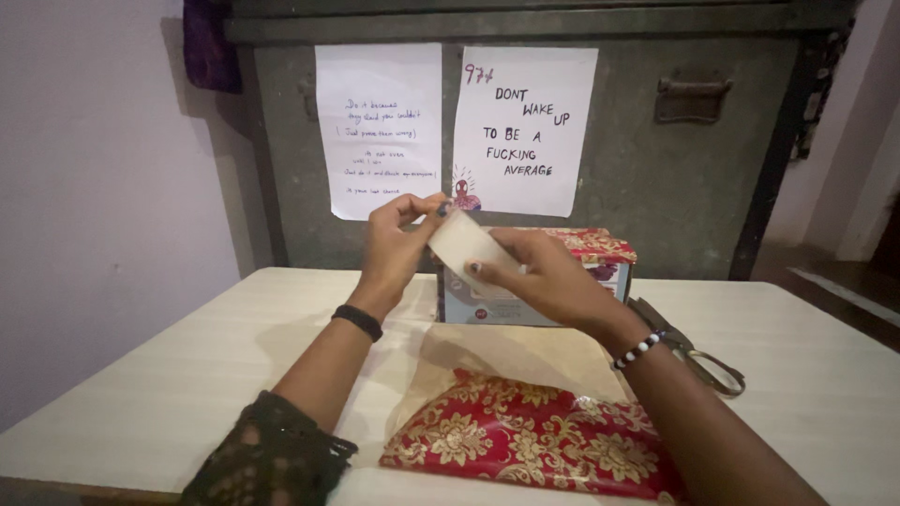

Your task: The person wraps a rectangular box with red and gold patterned paper. They fold the paper around the box, apply clear tape to secure the edges, and use scissors to cut the tape. The process is shown from start to finish, resulting in a fully wrapped gift.

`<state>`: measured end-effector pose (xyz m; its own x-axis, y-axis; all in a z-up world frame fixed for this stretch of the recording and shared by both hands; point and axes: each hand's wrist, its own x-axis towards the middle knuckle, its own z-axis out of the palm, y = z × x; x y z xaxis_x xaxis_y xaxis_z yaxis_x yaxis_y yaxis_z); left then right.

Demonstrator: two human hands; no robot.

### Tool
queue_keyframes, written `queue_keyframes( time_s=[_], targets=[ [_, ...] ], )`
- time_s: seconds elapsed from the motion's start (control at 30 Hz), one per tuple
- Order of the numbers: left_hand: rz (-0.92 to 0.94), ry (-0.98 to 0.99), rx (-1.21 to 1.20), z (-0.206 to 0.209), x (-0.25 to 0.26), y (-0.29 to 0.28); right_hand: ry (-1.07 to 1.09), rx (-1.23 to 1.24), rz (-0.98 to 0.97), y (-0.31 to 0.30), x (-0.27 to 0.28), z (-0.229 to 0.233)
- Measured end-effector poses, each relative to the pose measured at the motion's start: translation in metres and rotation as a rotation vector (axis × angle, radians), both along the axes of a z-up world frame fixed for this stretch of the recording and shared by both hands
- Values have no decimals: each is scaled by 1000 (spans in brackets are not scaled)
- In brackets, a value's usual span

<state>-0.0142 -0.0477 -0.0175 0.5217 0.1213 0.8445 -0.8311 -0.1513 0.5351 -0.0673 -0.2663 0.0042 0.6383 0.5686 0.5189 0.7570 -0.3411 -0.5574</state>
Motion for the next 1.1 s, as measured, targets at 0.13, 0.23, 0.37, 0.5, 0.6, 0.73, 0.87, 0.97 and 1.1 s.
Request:
queue_keyframes(
  time_s=[0.13, 0.23, 0.37, 0.5, 0.6, 0.73, 0.87, 0.97, 1.1],
  targets=[
    [2, 129, -25, -5, 3, -6, -91, -3, -152, 5, -4, 0],
    [49, 103, -15, -3, -3, -12, -171, -21, -275, 3, -3, 2],
    [12, 121, -30, 4, -13, -17, 17, 241, -204, -5, 6, 8],
    [151, -113, 124, 1, -12, -25, 153, 320, -167, -36, 20, 17],
    [-80, 42, 50, -1, -10, -27, 152, 211, -151, -43, 26, 15],
    [-89, 145, -3, -2, -10, -23, 284, 37, -376, -40, 28, 15],
    [-141, 316, -3, -11, -6, -29, 275, 23, -348, -45, 29, 13],
    [-264, 452, -77, -17, -1, -29, 268, -51, -461, -49, 30, 10],
    [-365, 512, -169, -20, 2, -23, 315, -12, -429, -53, 27, 10]
  ],
)
